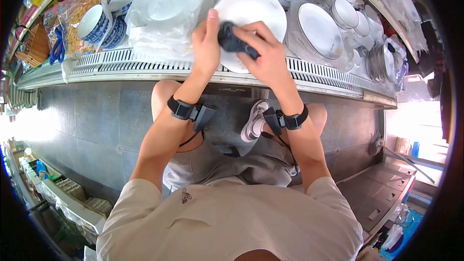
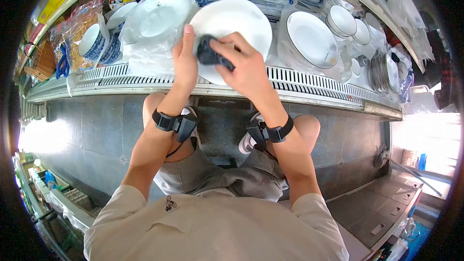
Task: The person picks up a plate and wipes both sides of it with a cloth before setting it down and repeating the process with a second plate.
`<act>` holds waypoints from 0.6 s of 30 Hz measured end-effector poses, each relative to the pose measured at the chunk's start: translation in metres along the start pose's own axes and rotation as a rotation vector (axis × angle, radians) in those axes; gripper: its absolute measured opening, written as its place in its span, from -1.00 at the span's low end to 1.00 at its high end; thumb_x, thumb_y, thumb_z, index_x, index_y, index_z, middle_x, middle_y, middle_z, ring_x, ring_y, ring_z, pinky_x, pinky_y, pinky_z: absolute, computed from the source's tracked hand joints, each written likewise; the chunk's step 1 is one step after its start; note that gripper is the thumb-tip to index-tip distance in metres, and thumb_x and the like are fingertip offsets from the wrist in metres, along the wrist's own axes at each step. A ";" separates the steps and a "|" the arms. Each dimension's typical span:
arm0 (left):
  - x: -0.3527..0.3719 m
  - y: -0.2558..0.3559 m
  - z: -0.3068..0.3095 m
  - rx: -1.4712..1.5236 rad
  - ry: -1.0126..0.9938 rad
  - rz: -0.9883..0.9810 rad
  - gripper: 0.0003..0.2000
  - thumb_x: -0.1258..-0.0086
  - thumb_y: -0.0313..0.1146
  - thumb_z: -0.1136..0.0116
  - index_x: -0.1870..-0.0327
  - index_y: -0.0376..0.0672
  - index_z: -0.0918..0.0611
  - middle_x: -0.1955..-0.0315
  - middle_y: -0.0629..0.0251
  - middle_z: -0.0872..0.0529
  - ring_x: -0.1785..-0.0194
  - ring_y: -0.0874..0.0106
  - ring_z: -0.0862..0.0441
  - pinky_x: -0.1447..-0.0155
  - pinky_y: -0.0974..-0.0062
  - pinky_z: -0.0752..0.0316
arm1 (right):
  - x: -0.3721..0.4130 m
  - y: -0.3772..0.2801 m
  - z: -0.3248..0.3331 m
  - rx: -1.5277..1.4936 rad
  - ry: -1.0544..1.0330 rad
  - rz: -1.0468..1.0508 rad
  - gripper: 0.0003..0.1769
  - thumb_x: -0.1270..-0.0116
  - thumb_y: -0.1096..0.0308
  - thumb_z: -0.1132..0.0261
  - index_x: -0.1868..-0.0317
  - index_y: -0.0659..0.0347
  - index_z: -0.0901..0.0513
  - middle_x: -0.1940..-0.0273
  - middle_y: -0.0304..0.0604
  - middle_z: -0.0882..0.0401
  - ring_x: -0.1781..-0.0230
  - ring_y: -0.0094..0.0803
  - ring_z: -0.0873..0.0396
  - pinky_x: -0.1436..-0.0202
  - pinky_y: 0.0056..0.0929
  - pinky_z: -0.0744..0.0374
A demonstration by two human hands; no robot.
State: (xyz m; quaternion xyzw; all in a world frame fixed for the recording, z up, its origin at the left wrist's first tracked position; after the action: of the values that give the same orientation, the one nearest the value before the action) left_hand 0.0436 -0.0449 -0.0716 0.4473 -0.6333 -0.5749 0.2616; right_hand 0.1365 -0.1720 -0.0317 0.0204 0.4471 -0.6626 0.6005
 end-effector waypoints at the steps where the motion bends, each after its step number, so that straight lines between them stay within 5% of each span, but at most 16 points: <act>1: -0.002 0.000 0.004 0.056 0.042 0.044 -0.37 -0.73 0.11 0.07 -0.01 -0.46 -0.71 0.22 0.25 -0.75 0.14 0.50 -0.55 0.02 0.49 -0.48 | 0.004 0.002 0.001 0.000 0.004 -0.001 -0.46 0.00 0.54 -0.48 -0.10 0.13 -0.76 0.02 -0.15 -0.66 0.15 -0.22 -0.74 0.04 -0.33 -0.69; 5: -0.004 0.011 0.005 0.073 0.037 0.057 -0.33 -0.73 0.15 0.13 -0.07 -0.46 -0.71 0.15 0.20 -0.77 0.08 0.50 -0.58 -0.04 0.49 -0.49 | 0.016 0.025 0.018 -0.015 -0.084 -0.060 -0.52 0.02 0.51 -0.52 -0.02 0.18 -0.79 0.09 -0.09 -0.68 0.13 -0.16 -0.74 0.04 -0.30 -0.69; 9: 0.000 0.010 0.004 -0.057 -0.058 -0.031 -0.37 -0.73 0.12 0.10 0.02 -0.43 -0.70 0.33 0.33 -0.68 0.23 0.56 -0.50 0.13 0.52 -0.44 | 0.007 0.047 0.035 0.239 0.301 -0.132 -0.59 -0.05 0.48 -0.55 0.02 0.25 -0.78 0.18 0.01 -0.69 0.22 -0.04 -0.72 0.11 -0.25 -0.66; 12: 0.003 -0.001 -0.003 -0.145 -0.109 -0.072 -0.39 -0.74 0.10 0.09 0.04 -0.42 -0.70 0.39 0.38 -0.63 0.27 0.59 -0.46 0.17 0.54 -0.41 | -0.006 0.036 0.029 0.226 0.400 -0.107 -0.57 -0.05 0.50 -0.53 -0.01 0.21 -0.78 0.13 -0.02 -0.69 0.21 -0.06 -0.72 0.11 -0.25 -0.66; 15: 0.004 -0.002 -0.005 -0.099 -0.108 -0.023 -0.39 -0.75 0.08 0.11 0.01 -0.44 -0.69 0.33 0.35 -0.68 0.23 0.57 -0.50 0.13 0.54 -0.44 | -0.011 0.015 0.012 0.110 0.236 0.069 -0.46 0.00 0.52 -0.51 -0.09 0.16 -0.76 0.02 -0.12 -0.66 0.16 -0.13 -0.71 0.07 -0.27 -0.68; 18: 0.003 0.003 -0.003 0.026 -0.031 -0.003 -0.38 -0.76 0.08 0.13 -0.04 -0.46 -0.68 0.27 0.31 -0.72 0.18 0.53 -0.54 0.06 0.53 -0.47 | 0.000 0.005 0.004 -0.070 -0.074 0.003 -0.45 -0.01 0.55 -0.48 -0.11 0.15 -0.76 0.03 -0.13 -0.66 0.11 -0.13 -0.72 0.04 -0.28 -0.69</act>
State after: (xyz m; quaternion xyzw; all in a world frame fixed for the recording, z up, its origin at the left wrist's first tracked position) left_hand 0.0437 -0.0488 -0.0687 0.4426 -0.6440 -0.5740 0.2449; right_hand 0.1426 -0.1736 -0.0317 -0.0242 0.4474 -0.6460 0.6180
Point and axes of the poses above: each hand's wrist, its own x-axis away from the middle knuckle, its own z-axis out of the back of the hand, y = z × x, the point moved 3 cm from there along -x, towards the middle knuckle
